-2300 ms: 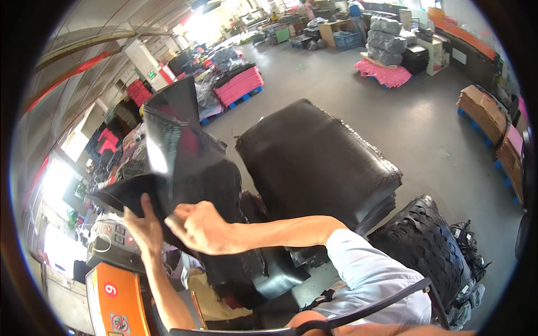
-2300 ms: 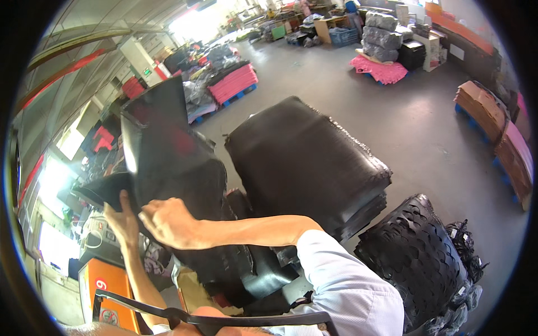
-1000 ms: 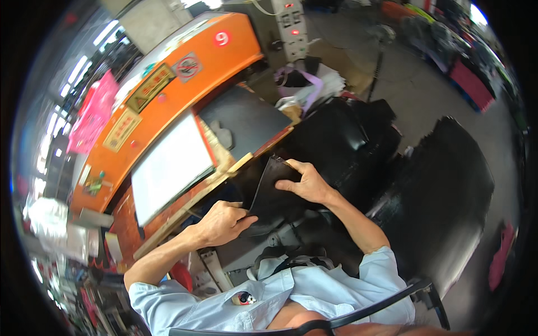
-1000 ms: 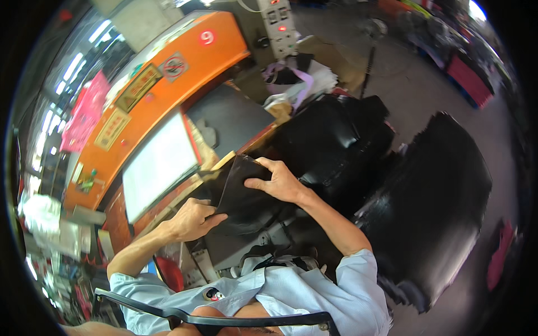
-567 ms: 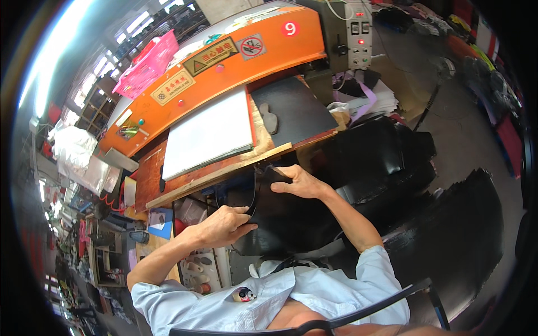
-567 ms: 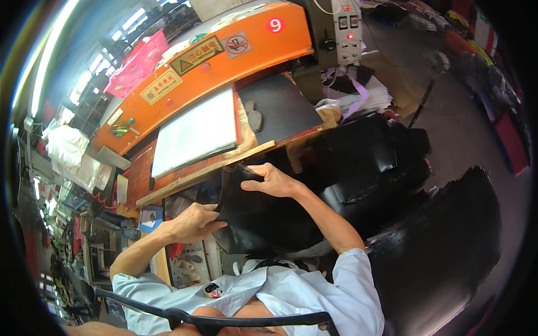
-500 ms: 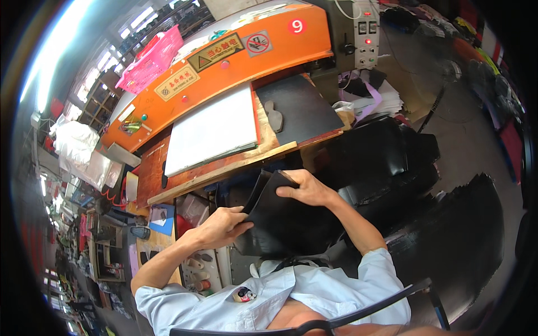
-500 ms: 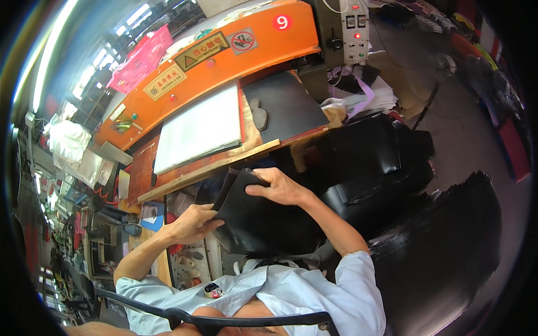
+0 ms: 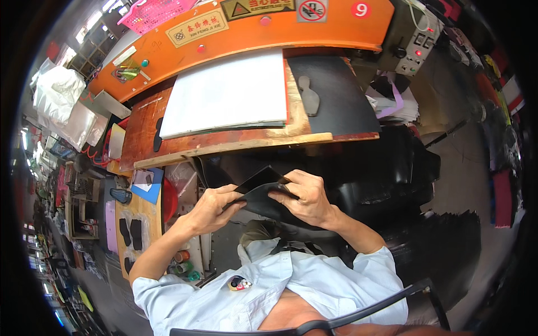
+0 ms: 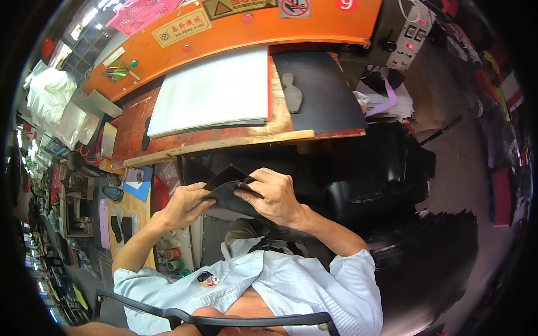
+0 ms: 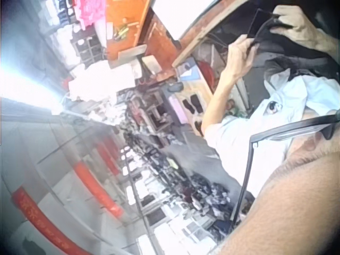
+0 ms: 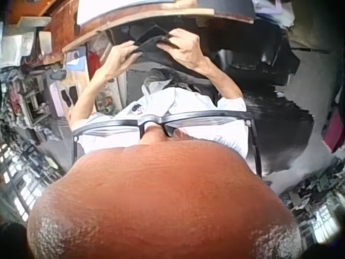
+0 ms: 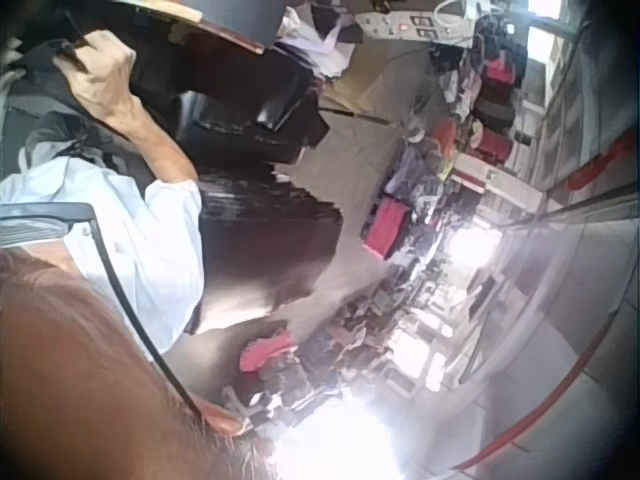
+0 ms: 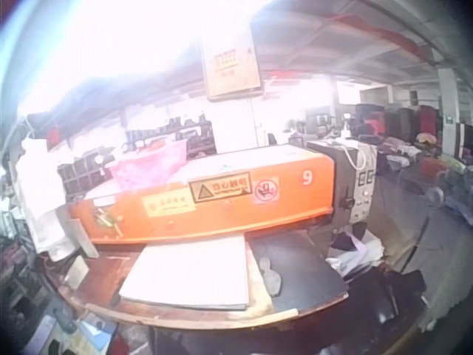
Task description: The person places black insoles onto a conveyor belt and presses them into position. They then retrieve a large black sheet of material, lay it over the insoles, and smooth it down. The person continues to arrange additional insoles and press them onto the sheet as it moves along the belt.
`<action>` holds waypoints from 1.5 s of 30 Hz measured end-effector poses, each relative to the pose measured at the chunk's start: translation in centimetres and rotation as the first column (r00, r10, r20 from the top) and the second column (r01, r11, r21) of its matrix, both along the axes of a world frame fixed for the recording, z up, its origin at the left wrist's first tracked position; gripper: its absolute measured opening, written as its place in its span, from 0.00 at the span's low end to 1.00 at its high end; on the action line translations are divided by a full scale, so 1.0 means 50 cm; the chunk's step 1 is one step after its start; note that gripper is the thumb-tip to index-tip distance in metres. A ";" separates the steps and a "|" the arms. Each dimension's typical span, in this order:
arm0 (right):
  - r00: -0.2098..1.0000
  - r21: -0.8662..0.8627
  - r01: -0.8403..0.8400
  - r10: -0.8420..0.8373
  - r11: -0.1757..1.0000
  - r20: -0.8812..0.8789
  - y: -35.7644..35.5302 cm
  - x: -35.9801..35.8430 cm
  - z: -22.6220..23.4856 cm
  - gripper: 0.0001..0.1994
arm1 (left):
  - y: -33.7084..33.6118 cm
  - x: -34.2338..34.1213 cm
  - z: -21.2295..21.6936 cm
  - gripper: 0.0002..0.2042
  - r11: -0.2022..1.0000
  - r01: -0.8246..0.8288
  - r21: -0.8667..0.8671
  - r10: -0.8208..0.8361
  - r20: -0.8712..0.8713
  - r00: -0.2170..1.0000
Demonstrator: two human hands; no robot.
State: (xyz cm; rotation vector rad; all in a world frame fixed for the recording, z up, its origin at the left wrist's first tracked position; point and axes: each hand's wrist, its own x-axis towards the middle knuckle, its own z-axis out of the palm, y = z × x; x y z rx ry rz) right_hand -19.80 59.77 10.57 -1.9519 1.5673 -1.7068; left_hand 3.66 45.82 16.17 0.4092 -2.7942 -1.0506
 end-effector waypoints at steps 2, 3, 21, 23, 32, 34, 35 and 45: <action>1.000 0.001 0.002 -0.002 1.000 -0.007 -0.052 0.011 0.006 0.07 | -0.053 0.013 -0.020 0.09 1.000 -0.013 0.015 0.013 -0.023 1.000; 0.999 0.024 -0.018 0.019 1.000 -0.046 -0.079 0.009 0.010 0.07 | -0.084 0.018 -0.028 0.09 0.998 -0.028 0.049 0.030 -0.047 0.998; 0.981 -0.086 0.063 -0.077 0.994 -0.179 -0.365 0.052 0.066 0.08 | -0.377 0.089 -0.030 0.17 0.974 -0.165 -0.157 0.140 -0.162 0.977; 0.986 -0.143 0.025 -0.049 0.989 -0.162 -0.395 0.043 0.083 0.08 | -0.379 0.091 -0.023 0.15 0.966 -0.180 -0.186 0.145 -0.188 0.971; 0.886 -0.021 -0.178 0.169 0.984 0.432 -0.453 -0.042 0.142 0.18 | -0.458 0.020 0.188 0.10 0.840 -0.340 -0.424 0.193 -0.353 0.916; 0.941 0.136 -0.208 0.160 0.969 0.297 -0.440 -0.119 0.083 0.23 | -0.485 0.015 0.276 0.10 0.794 -0.426 -0.434 0.296 -0.336 0.894; 0.978 0.231 -0.190 0.163 0.954 0.132 -0.437 -0.156 0.044 0.24 | -0.504 0.000 0.316 0.09 0.725 -0.409 -0.555 0.148 -0.454 0.879; 0.822 0.467 0.029 -0.287 0.884 0.491 -0.300 -0.106 -0.244 0.27 | -0.693 -0.358 0.335 0.21 0.423 -0.428 -0.799 -0.086 -0.506 0.858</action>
